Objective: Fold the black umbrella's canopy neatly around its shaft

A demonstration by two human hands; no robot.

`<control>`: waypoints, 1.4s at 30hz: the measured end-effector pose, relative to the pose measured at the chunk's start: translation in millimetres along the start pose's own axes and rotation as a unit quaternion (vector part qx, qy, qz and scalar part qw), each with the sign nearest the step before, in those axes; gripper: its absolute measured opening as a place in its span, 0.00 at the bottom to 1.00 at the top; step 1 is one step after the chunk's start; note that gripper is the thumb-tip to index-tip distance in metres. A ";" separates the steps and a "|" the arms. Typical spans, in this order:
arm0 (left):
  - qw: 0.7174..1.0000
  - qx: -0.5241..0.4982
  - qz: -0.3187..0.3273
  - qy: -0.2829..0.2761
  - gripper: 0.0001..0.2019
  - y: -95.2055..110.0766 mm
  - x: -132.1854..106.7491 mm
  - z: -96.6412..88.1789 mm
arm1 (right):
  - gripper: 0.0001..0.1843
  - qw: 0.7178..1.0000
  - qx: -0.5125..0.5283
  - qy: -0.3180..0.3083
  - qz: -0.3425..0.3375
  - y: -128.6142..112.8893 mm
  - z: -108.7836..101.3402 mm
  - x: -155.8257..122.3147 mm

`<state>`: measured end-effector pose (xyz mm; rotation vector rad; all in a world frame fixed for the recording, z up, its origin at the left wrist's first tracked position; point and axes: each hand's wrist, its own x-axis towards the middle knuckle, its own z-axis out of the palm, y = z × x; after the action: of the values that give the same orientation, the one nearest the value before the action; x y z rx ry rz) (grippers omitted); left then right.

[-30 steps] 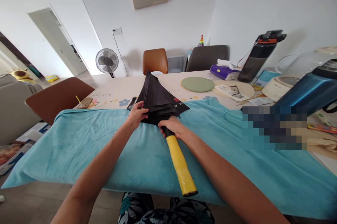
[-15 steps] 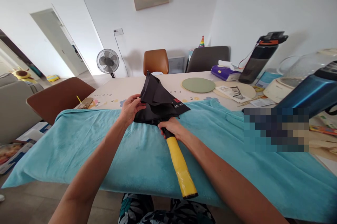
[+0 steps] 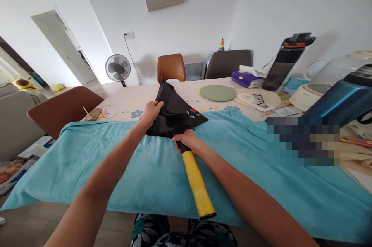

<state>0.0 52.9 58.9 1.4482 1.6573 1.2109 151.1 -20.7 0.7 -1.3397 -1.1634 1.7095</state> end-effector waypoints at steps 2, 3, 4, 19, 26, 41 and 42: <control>0.998 -0.004 0.054 0.014 0.14 22.6 11.2 1.8 | 0.07 1.000 -0.007 -0.004 -0.007 0.3 0.0 -0.5; 0.997 -0.027 0.066 0.008 0.13 34.9 16.5 4.9 | 0.07 1.000 -0.012 -0.005 -0.006 0.1 0.0 -1.1; 0.996 -0.060 0.073 -0.001 0.12 46.7 20.9 9.6 | 0.08 1.000 -0.017 -0.006 -0.003 -0.4 0.0 -1.8; 0.937 0.113 0.245 -0.224 0.15 20.5 -19.4 32.0 | 0.08 1.000 -0.015 0.007 0.012 -5.5 1.4 -6.4; 0.869 0.228 0.351 -0.263 0.19 1.5 -31.7 23.9 | 0.08 1.000 -0.011 0.014 0.002 -4.2 3.5 -4.4; 0.808 0.321 0.440 -0.223 0.22 -9.7 -29.5 36.8 | 0.09 1.000 -0.024 0.020 -0.001 -1.0 4.5 -2.0; 0.809 0.323 0.437 -0.225 0.21 -12.2 -28.8 36.9 | 0.09 1.000 -0.019 0.020 -0.001 0.4 4.3 -1.0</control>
<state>33.9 33.9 30.2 2.8671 1.0787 0.5601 147.2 -22.8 1.0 -1.3893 -1.1801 1.6599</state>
